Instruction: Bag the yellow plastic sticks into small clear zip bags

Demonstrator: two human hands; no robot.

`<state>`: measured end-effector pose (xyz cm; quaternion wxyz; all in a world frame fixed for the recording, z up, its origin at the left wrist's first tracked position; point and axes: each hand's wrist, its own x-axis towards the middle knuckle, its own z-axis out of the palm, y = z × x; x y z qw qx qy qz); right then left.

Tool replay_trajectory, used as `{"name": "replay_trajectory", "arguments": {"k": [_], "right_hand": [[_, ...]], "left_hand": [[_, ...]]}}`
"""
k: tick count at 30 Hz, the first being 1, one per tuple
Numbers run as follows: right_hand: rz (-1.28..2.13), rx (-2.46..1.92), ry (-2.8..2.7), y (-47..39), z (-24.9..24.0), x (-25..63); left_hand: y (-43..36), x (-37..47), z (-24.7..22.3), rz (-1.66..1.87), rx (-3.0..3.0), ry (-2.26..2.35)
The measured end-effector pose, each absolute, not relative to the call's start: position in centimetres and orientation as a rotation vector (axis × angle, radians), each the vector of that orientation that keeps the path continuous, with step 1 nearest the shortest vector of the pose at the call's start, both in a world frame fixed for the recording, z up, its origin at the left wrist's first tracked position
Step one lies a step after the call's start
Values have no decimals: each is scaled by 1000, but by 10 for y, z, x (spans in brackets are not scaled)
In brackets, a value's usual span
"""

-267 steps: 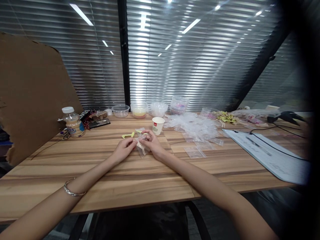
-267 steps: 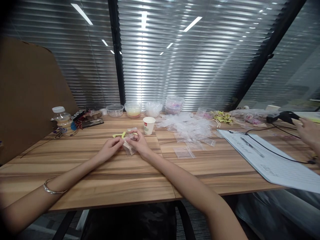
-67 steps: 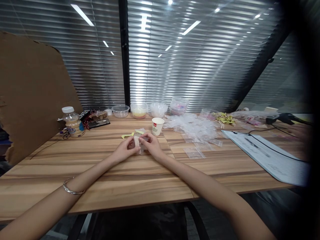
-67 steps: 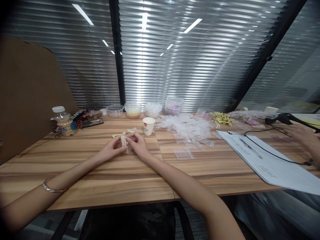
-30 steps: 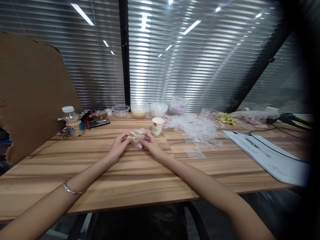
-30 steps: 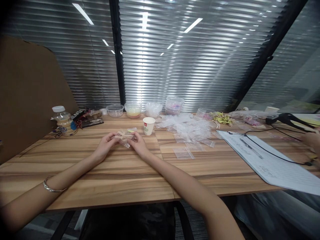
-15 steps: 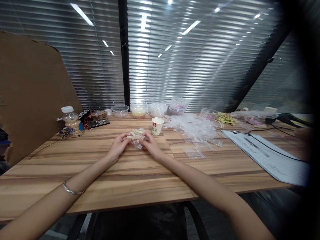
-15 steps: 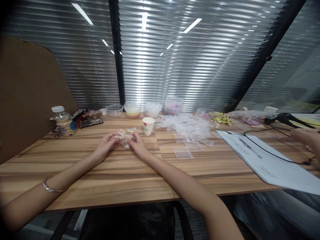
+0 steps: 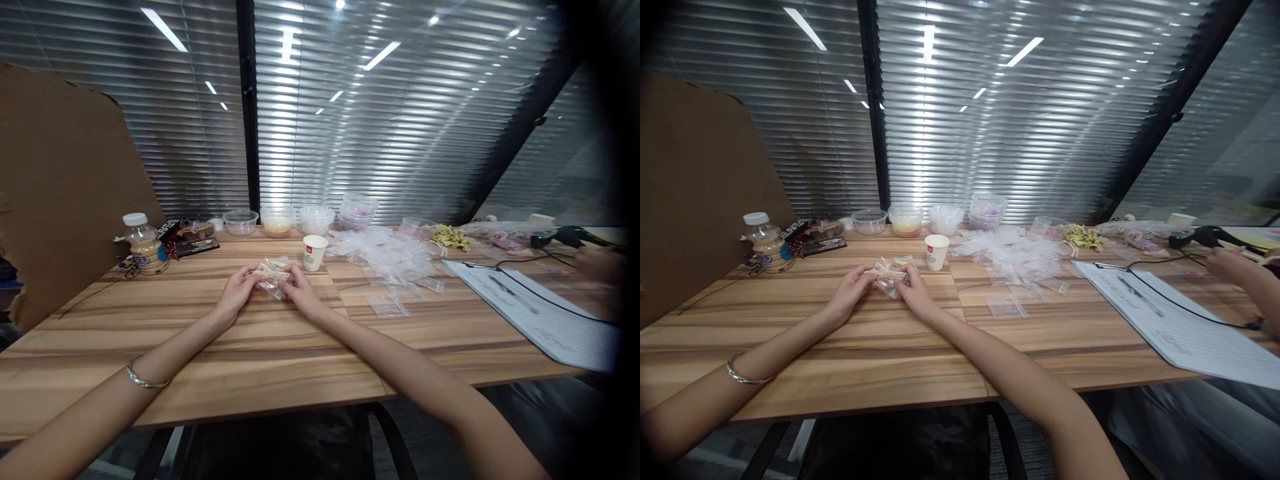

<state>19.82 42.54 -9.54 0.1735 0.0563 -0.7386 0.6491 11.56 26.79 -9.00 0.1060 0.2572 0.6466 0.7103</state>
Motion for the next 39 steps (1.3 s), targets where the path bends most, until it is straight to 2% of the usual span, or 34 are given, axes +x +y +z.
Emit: {"name": "replay_trajectory", "arguments": {"k": [16,28,39], "right_hand": [[2035,79,-1939,421,-89,202],[1964,73,-1991,424,-92,200],[1959,111,-1997,422,-93,200]], "left_hand": [[269,116,-88,2021,766,1890],[265,122,-85,1935,909,2089],[263,124,-83,1989,957,2053]]}}
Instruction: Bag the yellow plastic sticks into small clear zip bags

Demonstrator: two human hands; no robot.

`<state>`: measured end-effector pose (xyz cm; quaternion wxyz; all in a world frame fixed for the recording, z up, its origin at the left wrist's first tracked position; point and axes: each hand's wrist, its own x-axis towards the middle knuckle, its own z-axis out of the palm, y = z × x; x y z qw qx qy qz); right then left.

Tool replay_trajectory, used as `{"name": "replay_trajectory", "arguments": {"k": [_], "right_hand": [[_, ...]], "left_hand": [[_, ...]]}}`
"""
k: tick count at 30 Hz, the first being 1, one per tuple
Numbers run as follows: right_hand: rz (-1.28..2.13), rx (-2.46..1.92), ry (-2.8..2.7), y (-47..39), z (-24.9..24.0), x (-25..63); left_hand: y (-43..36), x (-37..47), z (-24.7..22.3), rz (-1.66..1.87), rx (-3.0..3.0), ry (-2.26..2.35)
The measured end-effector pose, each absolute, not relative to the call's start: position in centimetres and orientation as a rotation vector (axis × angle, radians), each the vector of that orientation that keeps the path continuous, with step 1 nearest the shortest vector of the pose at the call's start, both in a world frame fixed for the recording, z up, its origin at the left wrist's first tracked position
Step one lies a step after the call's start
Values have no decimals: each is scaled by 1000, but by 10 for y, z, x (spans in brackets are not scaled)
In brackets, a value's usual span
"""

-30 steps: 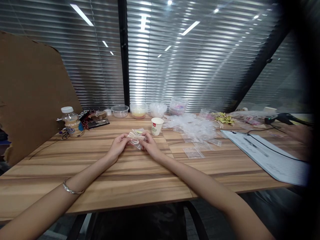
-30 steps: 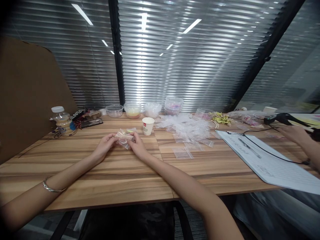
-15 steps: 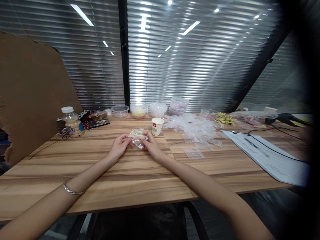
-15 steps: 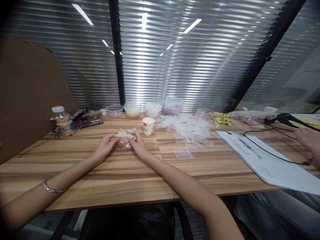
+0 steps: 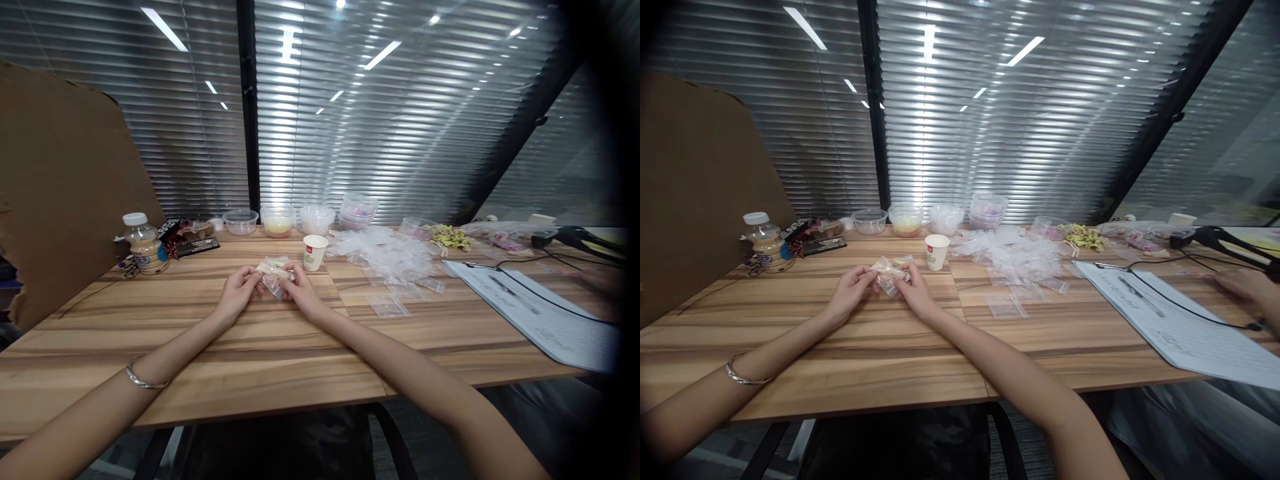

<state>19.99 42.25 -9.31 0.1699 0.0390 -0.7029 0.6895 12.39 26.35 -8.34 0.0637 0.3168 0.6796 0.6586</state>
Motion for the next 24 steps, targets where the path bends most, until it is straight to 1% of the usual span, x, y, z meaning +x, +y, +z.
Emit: {"name": "replay_trajectory", "arguments": {"k": [5,9,17,24], "right_hand": [[1958,91,-2015,421,-90,203],[1977,107,-2010,420,-90,203],[1932,82,-1992,422,-88,202],[1877,103,-2026,421,-85,205]], "left_hand": [[264,120,-84,1998,988,2047],[264,119,-84,2005,903,2061],[266,123,-84,1928,814,1828],[266,127,-81,1951,760,1821]]}}
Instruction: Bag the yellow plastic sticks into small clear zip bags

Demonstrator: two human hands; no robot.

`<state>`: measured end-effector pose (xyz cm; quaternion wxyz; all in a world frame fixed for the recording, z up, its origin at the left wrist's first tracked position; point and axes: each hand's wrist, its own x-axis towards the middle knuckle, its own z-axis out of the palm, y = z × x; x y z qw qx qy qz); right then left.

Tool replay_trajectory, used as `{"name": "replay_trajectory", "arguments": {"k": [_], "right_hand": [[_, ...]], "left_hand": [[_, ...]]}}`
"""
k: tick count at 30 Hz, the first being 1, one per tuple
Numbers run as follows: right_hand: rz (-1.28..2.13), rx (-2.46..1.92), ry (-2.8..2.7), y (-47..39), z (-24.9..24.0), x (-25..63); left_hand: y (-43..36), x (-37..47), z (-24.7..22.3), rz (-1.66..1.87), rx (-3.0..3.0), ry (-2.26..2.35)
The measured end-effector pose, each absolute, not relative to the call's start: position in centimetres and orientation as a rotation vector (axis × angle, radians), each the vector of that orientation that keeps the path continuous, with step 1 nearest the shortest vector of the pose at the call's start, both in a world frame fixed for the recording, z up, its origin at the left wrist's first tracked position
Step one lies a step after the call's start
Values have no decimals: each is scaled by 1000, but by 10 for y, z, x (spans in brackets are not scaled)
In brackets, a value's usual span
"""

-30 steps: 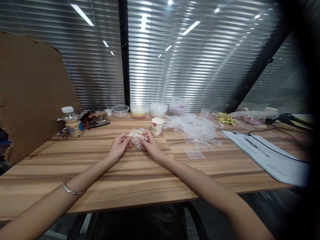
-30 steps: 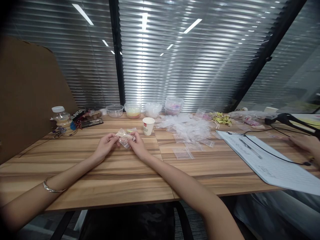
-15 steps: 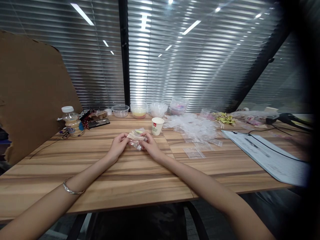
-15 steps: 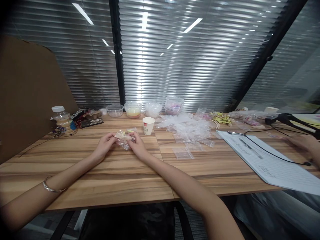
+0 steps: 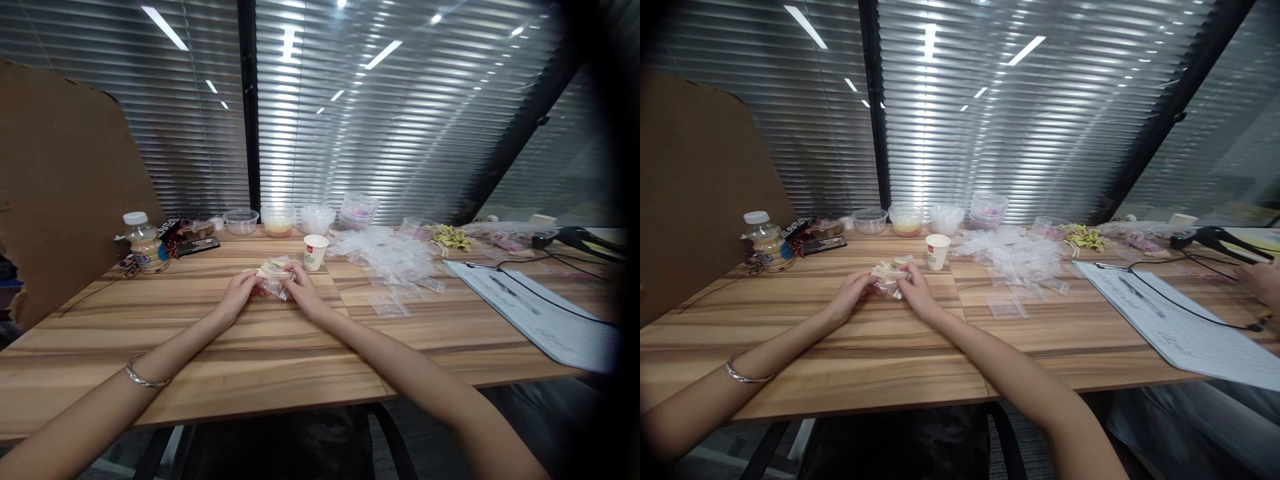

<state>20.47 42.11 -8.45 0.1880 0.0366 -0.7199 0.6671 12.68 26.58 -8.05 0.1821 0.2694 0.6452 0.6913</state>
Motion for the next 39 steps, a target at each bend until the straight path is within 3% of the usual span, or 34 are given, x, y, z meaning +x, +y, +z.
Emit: {"name": "replay_trajectory", "arguments": {"k": [11,31,39], "right_hand": [[1679,167,-2111,423,-84,206],[1661,192,-2223,426,-96,200],[1807,146,-2146,431,-98,194]], "left_hand": [[262,126,-78,1835,945,2076],[262,131,-75,2078,910,2141],[265,125,-85,1579,1156,2205]]}}
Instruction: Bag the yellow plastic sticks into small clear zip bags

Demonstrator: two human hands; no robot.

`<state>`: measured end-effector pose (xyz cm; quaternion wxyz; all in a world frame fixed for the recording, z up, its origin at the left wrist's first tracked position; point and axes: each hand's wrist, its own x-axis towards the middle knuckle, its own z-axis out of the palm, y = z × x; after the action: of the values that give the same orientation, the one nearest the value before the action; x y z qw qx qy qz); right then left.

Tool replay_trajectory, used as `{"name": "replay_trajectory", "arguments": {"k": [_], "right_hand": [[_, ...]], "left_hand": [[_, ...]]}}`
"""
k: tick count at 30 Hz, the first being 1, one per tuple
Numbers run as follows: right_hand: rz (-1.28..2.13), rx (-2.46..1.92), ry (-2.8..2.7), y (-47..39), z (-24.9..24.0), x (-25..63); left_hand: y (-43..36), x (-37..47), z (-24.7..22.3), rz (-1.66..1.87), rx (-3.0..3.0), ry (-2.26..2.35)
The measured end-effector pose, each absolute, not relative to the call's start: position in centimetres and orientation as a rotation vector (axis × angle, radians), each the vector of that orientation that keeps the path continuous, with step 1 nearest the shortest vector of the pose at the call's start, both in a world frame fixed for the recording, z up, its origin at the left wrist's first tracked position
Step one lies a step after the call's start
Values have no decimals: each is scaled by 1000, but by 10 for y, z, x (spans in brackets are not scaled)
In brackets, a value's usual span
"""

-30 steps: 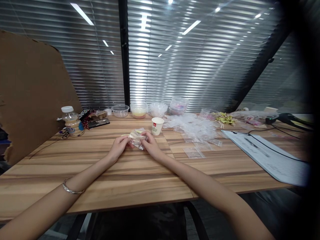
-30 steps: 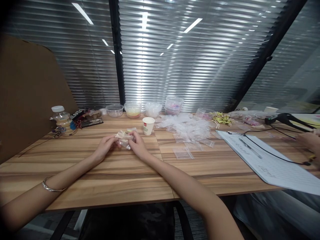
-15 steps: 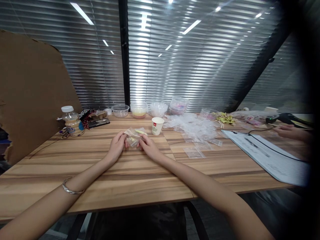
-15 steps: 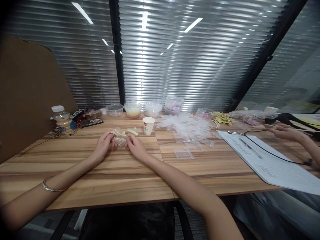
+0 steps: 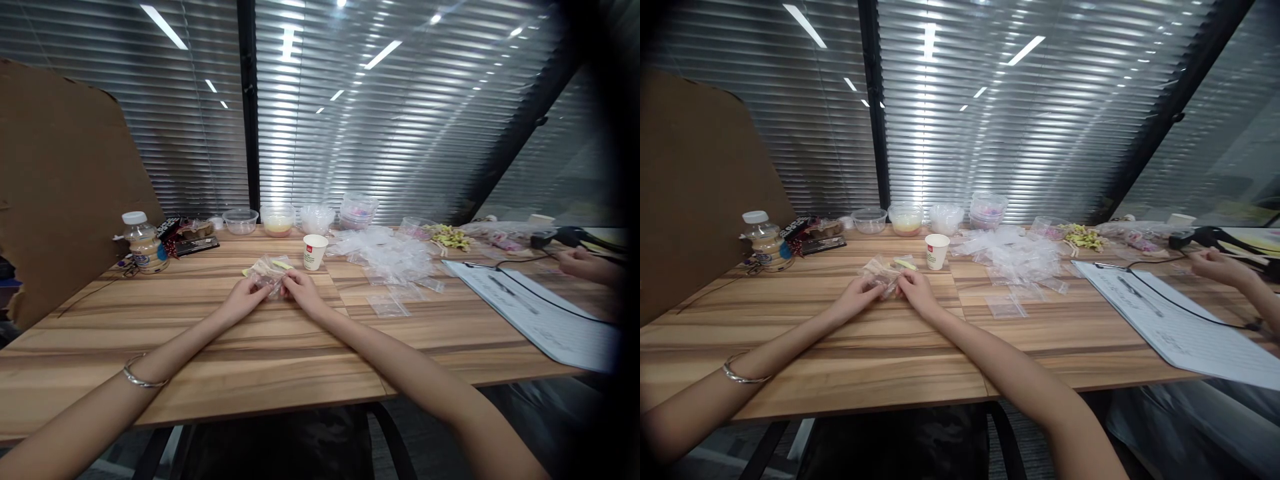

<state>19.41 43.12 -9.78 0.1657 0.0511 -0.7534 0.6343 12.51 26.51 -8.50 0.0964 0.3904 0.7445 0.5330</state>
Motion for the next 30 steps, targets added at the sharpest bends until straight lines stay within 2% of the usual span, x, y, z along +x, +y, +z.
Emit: {"name": "replay_trajectory", "arguments": {"k": [11,30], "right_hand": [[1996,353,-2163,424,-90,201],[1862,333,-2276,429,-94,198]], "left_hand": [[264,121,-88,1578,1173,2161],[263,129,-82,1419,1117,2249]]}}
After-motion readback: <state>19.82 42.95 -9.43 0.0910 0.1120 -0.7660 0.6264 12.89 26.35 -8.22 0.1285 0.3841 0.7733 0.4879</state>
